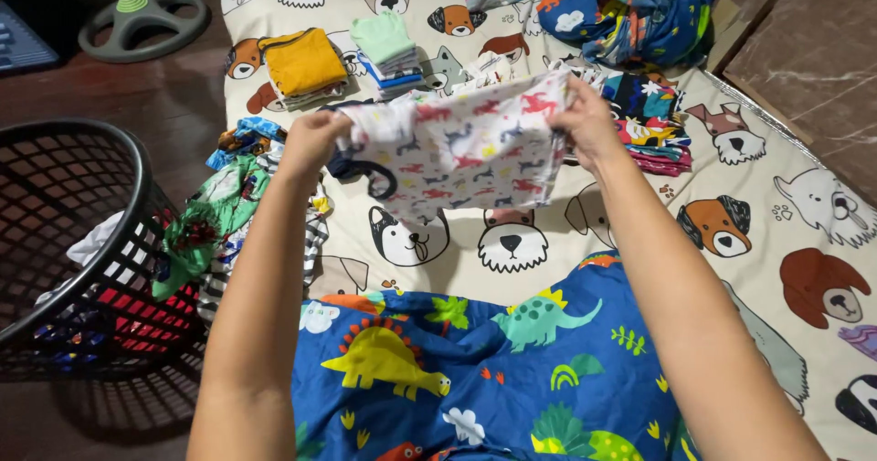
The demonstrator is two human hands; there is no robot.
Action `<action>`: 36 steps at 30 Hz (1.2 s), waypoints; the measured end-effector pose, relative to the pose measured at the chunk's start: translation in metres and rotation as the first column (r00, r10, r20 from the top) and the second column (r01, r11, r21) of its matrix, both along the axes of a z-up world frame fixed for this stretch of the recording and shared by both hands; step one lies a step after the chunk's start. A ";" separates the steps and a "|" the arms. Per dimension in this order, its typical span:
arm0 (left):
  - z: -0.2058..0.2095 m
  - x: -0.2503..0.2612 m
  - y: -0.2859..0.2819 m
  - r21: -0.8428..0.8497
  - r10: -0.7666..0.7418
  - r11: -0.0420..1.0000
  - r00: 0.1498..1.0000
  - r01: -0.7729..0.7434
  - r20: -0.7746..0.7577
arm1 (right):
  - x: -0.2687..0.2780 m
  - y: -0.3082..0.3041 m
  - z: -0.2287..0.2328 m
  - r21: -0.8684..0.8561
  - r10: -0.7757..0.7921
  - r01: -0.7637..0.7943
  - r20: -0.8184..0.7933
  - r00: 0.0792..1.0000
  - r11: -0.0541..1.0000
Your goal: The person folds baby clothes by hand on a bed, taking items from a pile and flattening them. They fold each piece into a small rectangle and place them onto organized stacks.
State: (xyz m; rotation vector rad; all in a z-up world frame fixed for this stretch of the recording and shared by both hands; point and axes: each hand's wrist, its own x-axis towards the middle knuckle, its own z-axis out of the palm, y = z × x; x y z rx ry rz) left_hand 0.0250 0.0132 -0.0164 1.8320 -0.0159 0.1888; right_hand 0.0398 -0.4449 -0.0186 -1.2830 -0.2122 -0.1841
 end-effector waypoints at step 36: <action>-0.233 0.061 0.029 -0.216 -0.176 0.967 0.967 0.135 -0.185 | 0.068 -0.036 -0.233 -0.557 -0.311 0.096 -0.304 0.900 0.825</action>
